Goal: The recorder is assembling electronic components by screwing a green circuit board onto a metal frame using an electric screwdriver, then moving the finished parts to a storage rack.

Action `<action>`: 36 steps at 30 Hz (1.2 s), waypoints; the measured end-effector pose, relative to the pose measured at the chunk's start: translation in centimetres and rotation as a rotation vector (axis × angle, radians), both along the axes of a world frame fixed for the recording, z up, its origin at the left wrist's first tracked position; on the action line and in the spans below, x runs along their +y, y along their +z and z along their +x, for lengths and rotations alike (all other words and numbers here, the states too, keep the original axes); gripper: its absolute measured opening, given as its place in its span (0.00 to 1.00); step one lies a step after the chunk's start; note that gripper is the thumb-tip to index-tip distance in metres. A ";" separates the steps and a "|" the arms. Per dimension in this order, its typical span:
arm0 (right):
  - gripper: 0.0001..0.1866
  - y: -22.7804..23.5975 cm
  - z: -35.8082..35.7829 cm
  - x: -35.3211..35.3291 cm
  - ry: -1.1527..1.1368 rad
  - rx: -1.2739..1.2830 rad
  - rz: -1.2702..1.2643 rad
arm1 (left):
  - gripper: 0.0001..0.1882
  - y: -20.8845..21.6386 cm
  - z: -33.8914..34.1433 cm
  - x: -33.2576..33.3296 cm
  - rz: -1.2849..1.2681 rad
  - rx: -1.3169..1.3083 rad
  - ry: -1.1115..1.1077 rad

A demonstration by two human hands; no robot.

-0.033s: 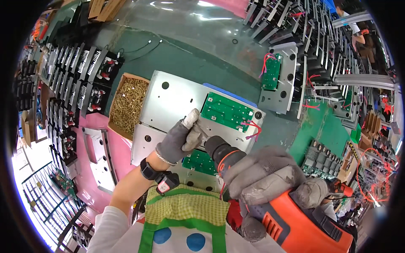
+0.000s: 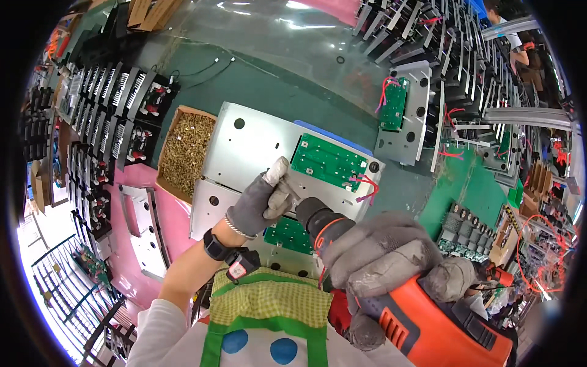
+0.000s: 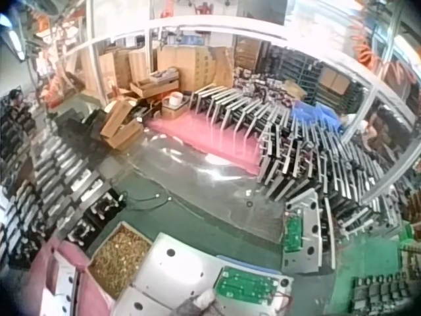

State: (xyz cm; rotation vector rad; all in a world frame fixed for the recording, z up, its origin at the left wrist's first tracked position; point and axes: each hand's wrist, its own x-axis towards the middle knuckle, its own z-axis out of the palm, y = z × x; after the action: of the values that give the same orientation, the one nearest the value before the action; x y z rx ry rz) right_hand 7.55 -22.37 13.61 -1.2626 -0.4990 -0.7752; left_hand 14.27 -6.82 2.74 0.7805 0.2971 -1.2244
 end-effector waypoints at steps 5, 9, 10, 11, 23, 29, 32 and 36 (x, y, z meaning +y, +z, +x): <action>0.25 -0.8 0.3 0.2 -0.139 0.084 0.024 | 0.20 -0.9 0.2 0.4 -0.004 -0.126 -0.081; 0.24 -2.9 2.8 -0.3 -0.459 0.285 -0.056 | 0.19 -2.4 -0.4 0.6 -0.022 0.063 0.147; 0.24 -3.6 3.6 -0.6 -0.405 0.307 -0.030 | 0.19 -2.7 -0.3 0.9 0.033 0.032 0.143; 0.23 -4.4 4.4 -0.8 -0.474 0.311 -0.063 | 0.19 -2.9 -0.1 1.6 0.033 0.032 0.101; 0.20 -9.5 7.8 -2.1 -0.061 0.235 0.329 | 0.16 -3.7 0.0 4.8 0.127 -0.072 -0.063; 0.31 -8.9 6.9 -1.4 -0.162 0.322 0.118 | 0.13 -4.1 -0.8 4.7 0.090 -0.098 0.055; 0.27 -8.5 7.3 -0.6 -0.227 0.359 0.083 | 0.11 -4.1 -0.8 4.9 0.106 -0.094 0.045; 0.20 -8.3 8.3 -0.1 0.054 0.336 0.423 | 0.11 -4.0 -0.7 5.0 0.079 -0.091 0.012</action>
State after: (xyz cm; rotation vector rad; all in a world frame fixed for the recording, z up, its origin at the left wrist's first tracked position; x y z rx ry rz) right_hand 15.87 -22.52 5.32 -0.9523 -0.0870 -0.5696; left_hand 13.61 -1.80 -1.25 0.8990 0.2769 -1.1683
